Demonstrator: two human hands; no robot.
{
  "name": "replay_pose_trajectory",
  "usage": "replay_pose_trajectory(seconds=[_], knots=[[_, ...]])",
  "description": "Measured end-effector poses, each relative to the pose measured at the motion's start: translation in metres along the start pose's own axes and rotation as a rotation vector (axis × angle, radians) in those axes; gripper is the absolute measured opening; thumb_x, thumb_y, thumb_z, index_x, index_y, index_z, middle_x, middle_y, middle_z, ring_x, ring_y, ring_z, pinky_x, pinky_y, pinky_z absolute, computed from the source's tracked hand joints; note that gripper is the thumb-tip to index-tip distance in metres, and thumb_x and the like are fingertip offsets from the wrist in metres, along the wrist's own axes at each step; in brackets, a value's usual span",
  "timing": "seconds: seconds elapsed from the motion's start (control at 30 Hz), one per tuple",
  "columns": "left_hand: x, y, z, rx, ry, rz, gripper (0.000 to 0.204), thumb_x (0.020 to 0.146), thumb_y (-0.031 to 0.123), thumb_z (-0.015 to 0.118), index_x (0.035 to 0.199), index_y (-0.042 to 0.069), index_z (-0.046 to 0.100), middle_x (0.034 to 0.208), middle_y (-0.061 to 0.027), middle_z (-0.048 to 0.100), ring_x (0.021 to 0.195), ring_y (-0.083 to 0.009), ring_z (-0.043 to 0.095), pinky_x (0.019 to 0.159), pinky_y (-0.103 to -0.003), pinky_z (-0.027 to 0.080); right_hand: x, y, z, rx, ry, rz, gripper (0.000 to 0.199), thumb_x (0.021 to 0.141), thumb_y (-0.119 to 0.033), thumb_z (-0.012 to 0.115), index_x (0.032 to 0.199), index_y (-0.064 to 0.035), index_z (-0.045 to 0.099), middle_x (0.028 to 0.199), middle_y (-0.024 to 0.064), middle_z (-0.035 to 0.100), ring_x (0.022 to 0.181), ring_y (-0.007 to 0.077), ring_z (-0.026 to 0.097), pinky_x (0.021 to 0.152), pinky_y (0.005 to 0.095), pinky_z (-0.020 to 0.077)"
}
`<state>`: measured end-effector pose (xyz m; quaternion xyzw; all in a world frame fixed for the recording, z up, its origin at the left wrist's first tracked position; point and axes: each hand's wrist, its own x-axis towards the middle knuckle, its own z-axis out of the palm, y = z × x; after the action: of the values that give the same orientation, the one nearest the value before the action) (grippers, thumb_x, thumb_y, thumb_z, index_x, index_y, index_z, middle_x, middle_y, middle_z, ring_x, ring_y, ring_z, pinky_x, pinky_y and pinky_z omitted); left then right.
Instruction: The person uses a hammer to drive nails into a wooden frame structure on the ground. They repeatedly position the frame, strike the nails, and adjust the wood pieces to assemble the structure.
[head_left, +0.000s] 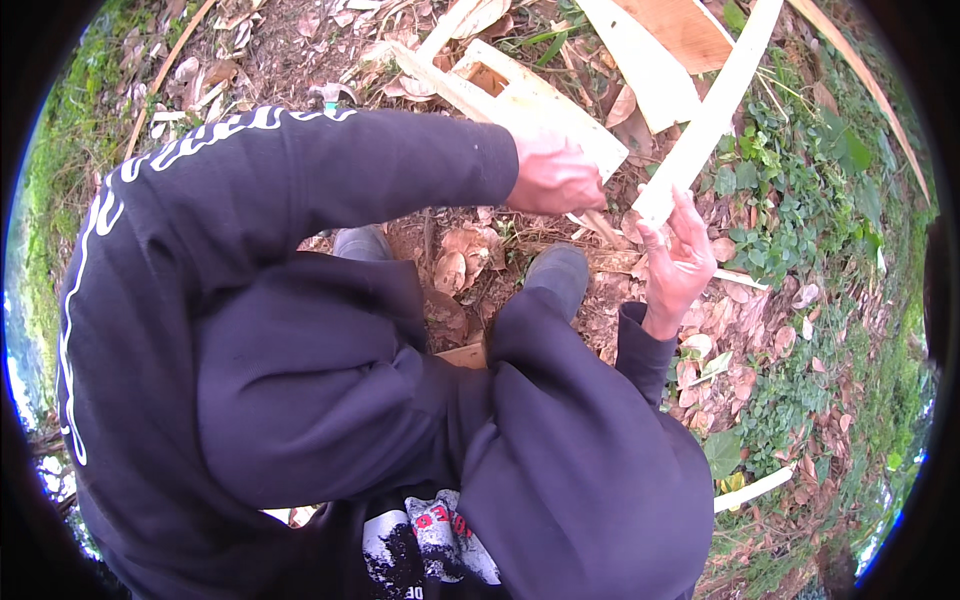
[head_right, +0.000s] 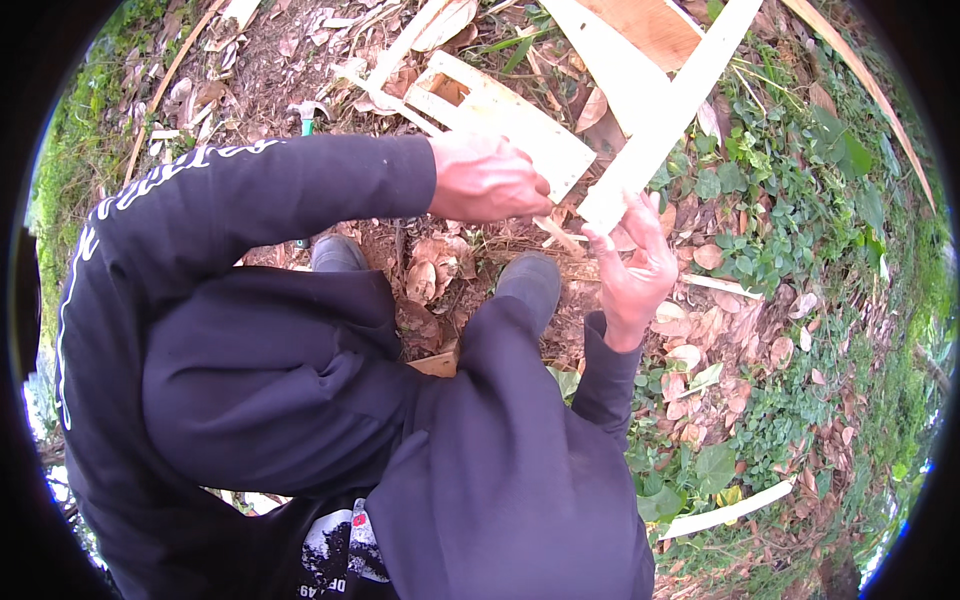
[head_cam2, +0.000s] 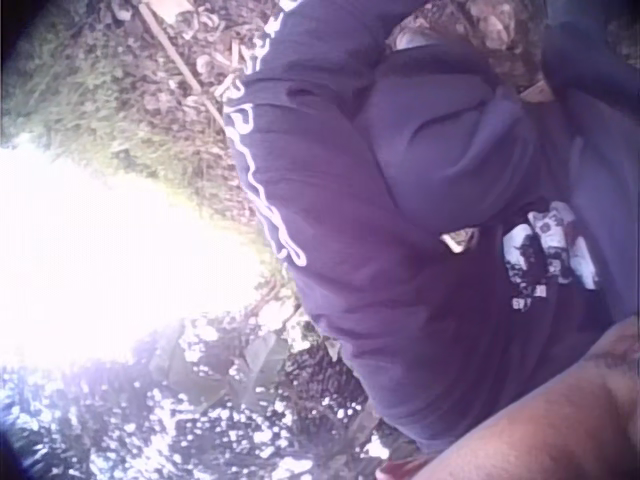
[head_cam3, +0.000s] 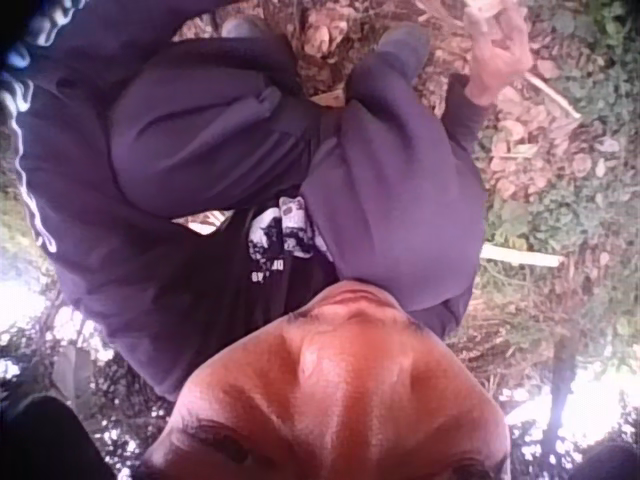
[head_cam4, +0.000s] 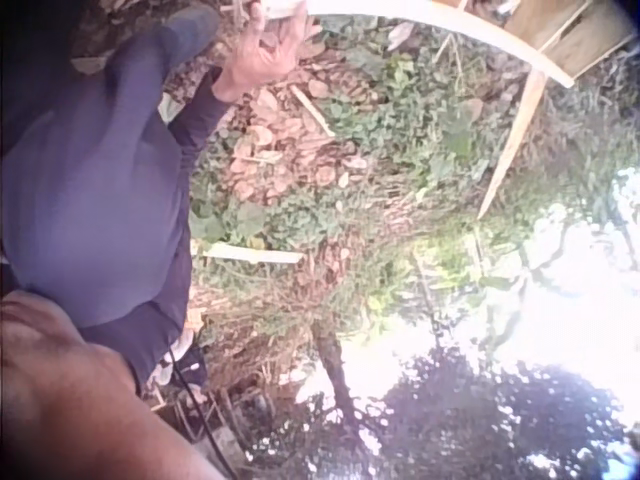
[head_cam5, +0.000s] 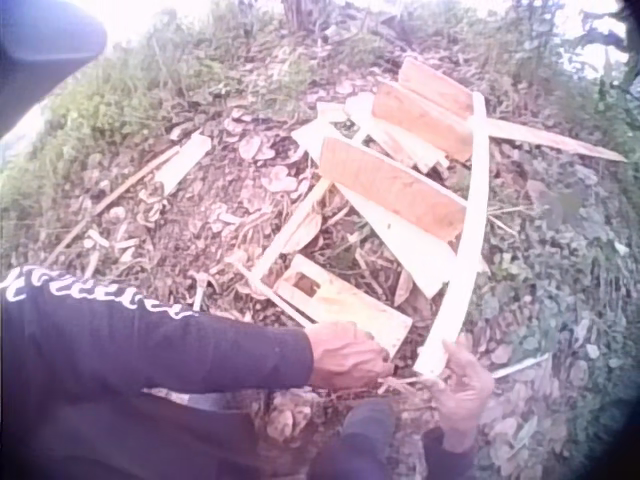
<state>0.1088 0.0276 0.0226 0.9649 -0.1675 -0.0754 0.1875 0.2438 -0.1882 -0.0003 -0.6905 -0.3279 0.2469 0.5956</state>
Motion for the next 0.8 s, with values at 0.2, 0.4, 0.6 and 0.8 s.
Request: replay_pose_trajectory(seconds=[0.2, 0.4, 0.6, 0.8], knots=[[0.013, -0.006, -0.014, -0.035, 0.015, -0.014, 0.017, 0.093, 0.013, 0.055, 0.101, 0.004, 0.066, 0.083, -0.0110, 0.067, 0.081, -0.0279, 0.072, 0.069, -0.040, 0.059, 0.006, -0.003, -0.009, 0.032, 0.025, -0.043, 0.061, 0.076, 0.006, 0.082, 0.133, 0.0078, 0.059, 0.121, 0.0183, 0.070, 0.123, 0.0264, 0.060, 0.115, 0.0433, 0.0358], [0.010, -0.007, -0.025, -0.091, 0.277, 0.015, 0.022, 0.094, 0.014, 0.053, 0.106, 0.001, 0.066, 0.087, -0.0156, 0.068, 0.084, -0.0313, 0.071, 0.075, -0.040, 0.060, 0.008, -0.015, -0.006, 0.240, 0.048, -0.001, 0.066, 0.080, 0.010, 0.077, 0.140, 0.0103, 0.049, 0.123, 0.0242, 0.067, 0.113, 0.0248, 0.066, 0.097, 0.0353, 0.0537], [0.010, -0.012, -0.013, -0.103, 0.281, 0.027, 0.021, 0.093, 0.015, 0.055, 0.104, 0.002, 0.066, 0.087, -0.0149, 0.068, 0.082, -0.0321, 0.071, 0.072, -0.041, 0.059, 0.007, -0.012, -0.007, 0.220, 0.057, 0.039, 0.064, 0.080, 0.011, 0.075, 0.139, 0.0101, 0.050, 0.123, 0.0275, 0.066, 0.115, 0.0342, 0.067, 0.103, 0.0424, 0.0522], [0.022, -0.026, 0.038, -0.009, 0.538, 0.129, 0.014, 0.087, 0.021, 0.058, 0.087, 0.007, 0.062, 0.080, -0.0100, 0.061, 0.077, -0.0283, 0.067, 0.070, -0.038, 0.055, 0.009, -0.007, -0.006, 0.203, 0.032, -0.018, 0.062, 0.080, 0.013, 0.075, 0.137, 0.0102, 0.051, 0.123, 0.0287, 0.066, 0.114, 0.0354, 0.067, 0.102, 0.0434, 0.0525]])
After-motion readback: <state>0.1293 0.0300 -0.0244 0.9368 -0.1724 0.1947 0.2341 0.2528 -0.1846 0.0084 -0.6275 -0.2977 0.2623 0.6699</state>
